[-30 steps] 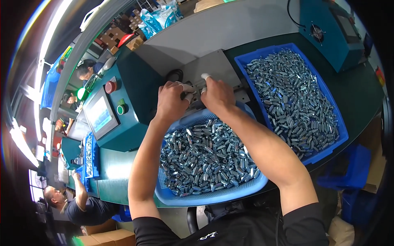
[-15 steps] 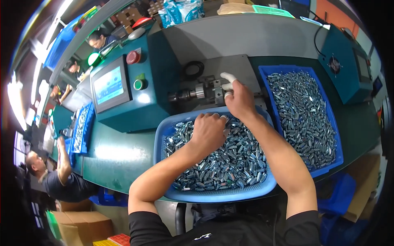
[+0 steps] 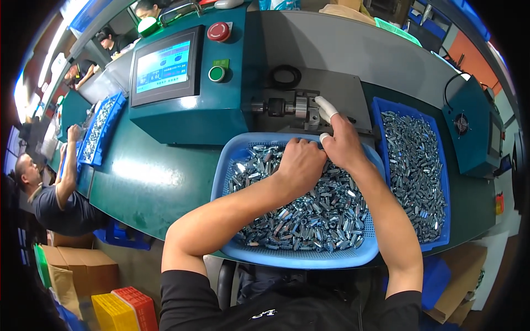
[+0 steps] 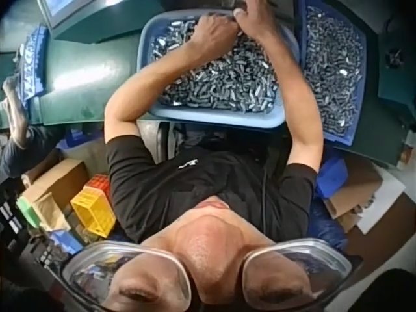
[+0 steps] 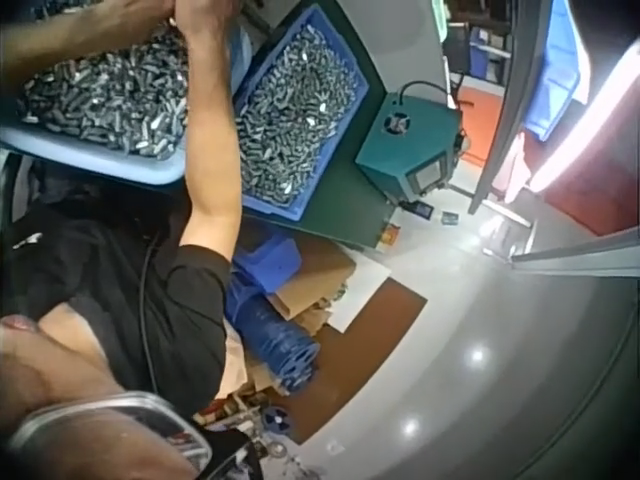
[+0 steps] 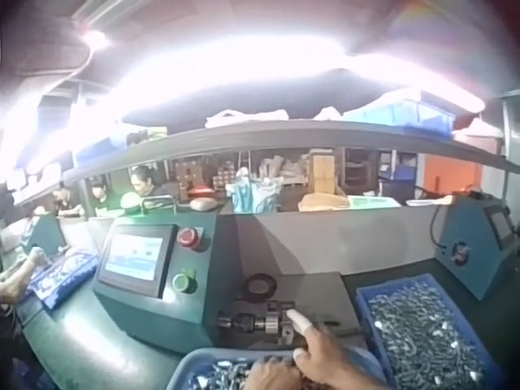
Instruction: Picking small metal components from a bin, placing them into a machine jig for processing or inspection, and then moving them to a secondary container.
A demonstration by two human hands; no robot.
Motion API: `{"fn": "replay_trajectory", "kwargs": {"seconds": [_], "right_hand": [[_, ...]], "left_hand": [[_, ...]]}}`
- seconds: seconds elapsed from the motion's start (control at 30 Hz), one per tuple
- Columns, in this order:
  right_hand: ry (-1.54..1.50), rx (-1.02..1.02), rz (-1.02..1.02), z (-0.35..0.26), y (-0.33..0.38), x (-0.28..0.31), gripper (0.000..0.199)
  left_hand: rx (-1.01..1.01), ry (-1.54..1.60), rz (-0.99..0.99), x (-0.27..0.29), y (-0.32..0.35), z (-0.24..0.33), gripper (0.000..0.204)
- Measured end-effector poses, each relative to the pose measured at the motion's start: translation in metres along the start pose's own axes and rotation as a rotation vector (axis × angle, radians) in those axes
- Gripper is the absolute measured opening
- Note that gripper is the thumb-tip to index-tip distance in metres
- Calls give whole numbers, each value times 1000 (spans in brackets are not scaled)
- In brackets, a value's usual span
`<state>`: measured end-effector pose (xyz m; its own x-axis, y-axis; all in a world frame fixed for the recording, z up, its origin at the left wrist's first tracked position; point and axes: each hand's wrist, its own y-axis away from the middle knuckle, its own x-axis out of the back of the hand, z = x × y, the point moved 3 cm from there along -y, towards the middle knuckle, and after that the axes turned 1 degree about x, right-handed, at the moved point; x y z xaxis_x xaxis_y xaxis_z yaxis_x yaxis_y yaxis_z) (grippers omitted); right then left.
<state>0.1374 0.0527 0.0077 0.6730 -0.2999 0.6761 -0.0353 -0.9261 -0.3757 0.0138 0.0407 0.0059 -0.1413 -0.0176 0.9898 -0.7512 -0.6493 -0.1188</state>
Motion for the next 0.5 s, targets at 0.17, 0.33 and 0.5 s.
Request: {"fn": "replay_trajectory", "kwargs": {"seconds": [0.17,0.33,0.5], "right_hand": [[-134,-9,60,19,1,-9,57],[-107,-91,119,6,6,0,62],[-170,-153,123,11,5,9,64]], "left_hand": [[-44,33,51,-2,3,3,8],[-28,58,15,1,4,5,9],[-11,78,-6,3,0,6,11]]}}
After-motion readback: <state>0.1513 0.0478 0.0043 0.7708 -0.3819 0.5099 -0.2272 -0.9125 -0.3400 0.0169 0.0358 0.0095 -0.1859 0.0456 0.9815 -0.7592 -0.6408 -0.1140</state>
